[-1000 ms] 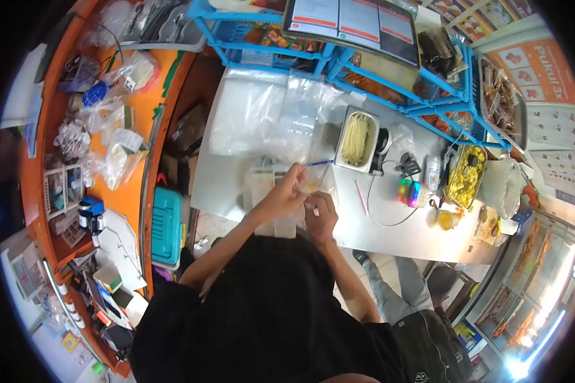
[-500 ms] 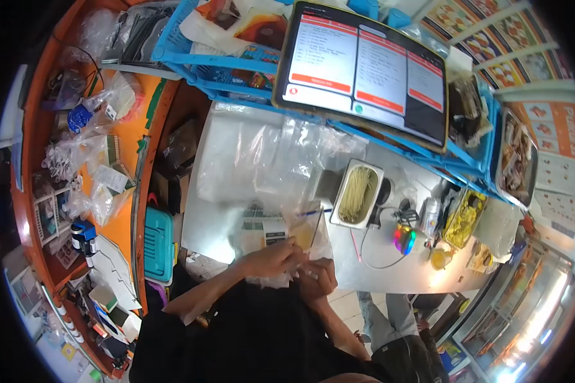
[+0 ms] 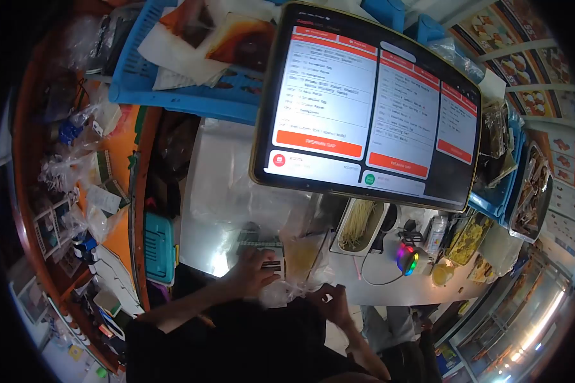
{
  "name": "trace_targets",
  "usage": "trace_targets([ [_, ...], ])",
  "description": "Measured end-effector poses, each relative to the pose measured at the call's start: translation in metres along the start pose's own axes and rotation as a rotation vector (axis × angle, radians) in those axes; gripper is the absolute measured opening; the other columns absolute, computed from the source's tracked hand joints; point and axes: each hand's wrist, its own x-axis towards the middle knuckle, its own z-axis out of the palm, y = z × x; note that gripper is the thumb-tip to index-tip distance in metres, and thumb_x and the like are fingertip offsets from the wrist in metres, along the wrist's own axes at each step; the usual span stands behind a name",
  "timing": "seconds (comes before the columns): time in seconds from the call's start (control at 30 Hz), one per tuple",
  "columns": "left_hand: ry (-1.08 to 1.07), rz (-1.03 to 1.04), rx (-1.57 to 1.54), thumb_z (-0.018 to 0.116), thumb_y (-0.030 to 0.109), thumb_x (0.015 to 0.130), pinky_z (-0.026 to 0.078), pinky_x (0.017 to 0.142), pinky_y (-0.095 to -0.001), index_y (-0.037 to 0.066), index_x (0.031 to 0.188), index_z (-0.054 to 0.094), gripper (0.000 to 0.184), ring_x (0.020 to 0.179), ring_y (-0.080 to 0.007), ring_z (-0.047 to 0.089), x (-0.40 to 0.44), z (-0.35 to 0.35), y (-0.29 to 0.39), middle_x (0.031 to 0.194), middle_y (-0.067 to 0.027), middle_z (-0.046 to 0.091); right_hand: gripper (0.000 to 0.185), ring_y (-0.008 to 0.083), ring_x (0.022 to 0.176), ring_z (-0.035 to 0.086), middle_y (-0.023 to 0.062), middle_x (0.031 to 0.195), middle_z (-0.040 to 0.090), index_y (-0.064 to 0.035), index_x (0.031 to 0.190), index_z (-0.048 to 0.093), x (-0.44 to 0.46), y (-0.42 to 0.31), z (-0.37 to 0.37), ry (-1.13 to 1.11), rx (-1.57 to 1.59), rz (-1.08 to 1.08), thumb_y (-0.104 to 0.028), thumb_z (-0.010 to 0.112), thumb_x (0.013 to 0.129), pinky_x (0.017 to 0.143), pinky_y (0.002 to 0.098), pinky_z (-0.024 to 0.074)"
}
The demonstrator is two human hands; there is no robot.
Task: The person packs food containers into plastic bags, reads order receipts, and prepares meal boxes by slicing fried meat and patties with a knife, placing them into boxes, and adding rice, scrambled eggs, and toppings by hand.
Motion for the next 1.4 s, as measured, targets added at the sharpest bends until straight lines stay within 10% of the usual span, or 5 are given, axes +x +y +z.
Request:
trace_targets([
  [0.07, 0.044, -0.018, -0.022, 0.074, 0.026, 0.078, 0.038, 0.084, -0.0412, 0.010, 0.086, 0.071, 0.018, 0.099, -0.0249, 0.049, 0.007, -0.018, 0.007, 0.110, -0.0083, 0.052, 0.034, 0.0277, 0.073, 0.056, 0.0121, 0.081, 0.061, -0.0020, 0.090, 0.057, 0.018, -0.037, -0.046, -0.375, -0.274, 0.070, -0.026, 0.079, 0.080, 0.076, 0.0408, 0.0441],
  [0.27, -0.039, -0.383, -0.261, 0.078, 0.038, 0.074, 0.039, 0.086, -0.0427, 0.010, 0.088, 0.068, 0.033, 0.098, -0.0276, 0.053, 0.006, -0.031, 0.031, 0.106, -0.0074, 0.055, 0.051, 0.0256, 0.088, 0.056, 0.0093, 0.098, 0.061, -0.0131, 0.106, 0.067, 0.030, -0.203, -0.092, 0.411, -0.639, -0.721, -0.043, 0.083, 0.069, 0.072, 0.0386, 0.0453],
  [0.37, -0.740, -0.611, -0.536, 0.080, 0.045, 0.070, 0.039, 0.087, -0.0428, 0.011, 0.099, 0.064, 0.047, 0.103, -0.0288, 0.056, 0.059, -0.073, 0.059, 0.109, -0.0082, 0.057, 0.069, 0.0313, 0.113, 0.048, 0.0172, 0.127, 0.046, -0.0130, 0.109, 0.066, 0.055, -0.253, -0.107, 0.634, -0.999, -0.955, -0.068, 0.069, 0.068, 0.090, 0.0459, 0.0458],
  [0.47, -0.363, -0.206, -0.153, 0.081, 0.047, 0.069, 0.039, 0.087, -0.0424, 0.012, 0.108, 0.060, 0.057, 0.109, -0.0284, 0.055, 0.013, -0.043, 0.050, 0.111, -0.0085, 0.059, 0.077, 0.0404, 0.138, 0.028, 0.0174, 0.139, 0.038, -0.0151, 0.112, 0.067, 0.088, -0.280, -0.102, 0.671, -1.109, -0.965, -0.077, 0.061, 0.066, 0.108, 0.0568, 0.0335],
  [1.4, -0.299, -0.227, -0.107, 0.085, 0.037, 0.064, 0.038, 0.086, -0.0420, 0.015, 0.104, 0.060, 0.052, 0.101, -0.0245, 0.056, 0.002, -0.023, 0.045, 0.103, -0.0030, 0.059, 0.070, 0.0460, 0.140, 0.026, 0.0191, 0.146, 0.039, -0.0220, 0.092, 0.069, 0.119, -0.284, -0.113, 0.570, -1.070, -1.062, -0.082, 0.060, 0.058, 0.113, 0.0656, 0.0105],
])
